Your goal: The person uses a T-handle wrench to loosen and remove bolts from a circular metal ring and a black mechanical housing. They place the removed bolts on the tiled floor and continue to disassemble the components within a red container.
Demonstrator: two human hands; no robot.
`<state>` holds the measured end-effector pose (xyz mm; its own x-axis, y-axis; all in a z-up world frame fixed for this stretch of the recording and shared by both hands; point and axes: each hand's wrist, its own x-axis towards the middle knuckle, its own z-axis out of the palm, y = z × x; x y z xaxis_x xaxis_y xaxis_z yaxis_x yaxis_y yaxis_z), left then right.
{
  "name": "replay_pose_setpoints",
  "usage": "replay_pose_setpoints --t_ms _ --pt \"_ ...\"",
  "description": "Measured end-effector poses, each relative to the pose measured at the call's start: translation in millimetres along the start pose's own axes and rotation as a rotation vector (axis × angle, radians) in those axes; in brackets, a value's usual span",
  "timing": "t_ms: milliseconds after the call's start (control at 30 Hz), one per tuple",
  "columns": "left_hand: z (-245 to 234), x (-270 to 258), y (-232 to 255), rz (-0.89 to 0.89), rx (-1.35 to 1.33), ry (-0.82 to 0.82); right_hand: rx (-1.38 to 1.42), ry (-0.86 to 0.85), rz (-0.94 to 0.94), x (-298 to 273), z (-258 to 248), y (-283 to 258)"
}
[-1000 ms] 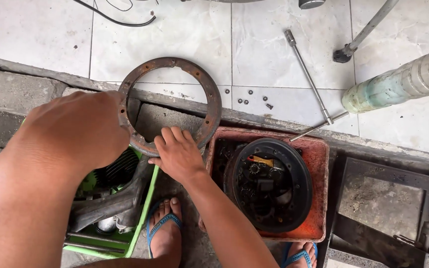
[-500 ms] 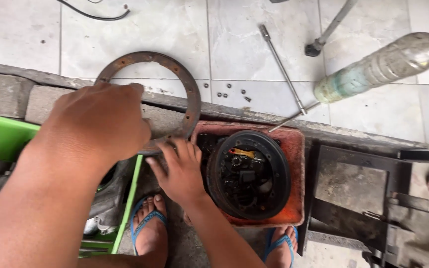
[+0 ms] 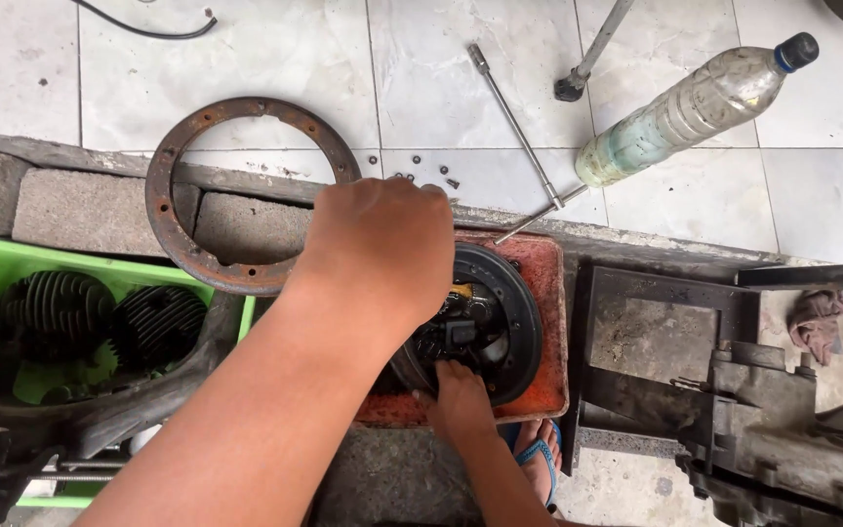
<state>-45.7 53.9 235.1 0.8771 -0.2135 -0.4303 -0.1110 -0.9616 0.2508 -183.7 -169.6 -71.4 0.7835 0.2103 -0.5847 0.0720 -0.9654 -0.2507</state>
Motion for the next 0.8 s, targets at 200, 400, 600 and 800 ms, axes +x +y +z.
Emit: replay_pose_setpoints --t_ms 200,400,600,800 --pt "-1 4 20 -0.010 0.031 -0.041 0.069 -0.086 0.110 -15 -64 -20" --pt "1 11 26 0.002 0.034 -0.041 0.048 -0.140 0.090 -21 -94 -16" --pt "30 41 36 0.103 0.003 0.036 -0.039 -0.009 -0.043 -29 -128 -12" --pt "12 33 47 0.128 -0.008 -0.014 -0.085 -0.034 -0.085 -36 -165 -24"
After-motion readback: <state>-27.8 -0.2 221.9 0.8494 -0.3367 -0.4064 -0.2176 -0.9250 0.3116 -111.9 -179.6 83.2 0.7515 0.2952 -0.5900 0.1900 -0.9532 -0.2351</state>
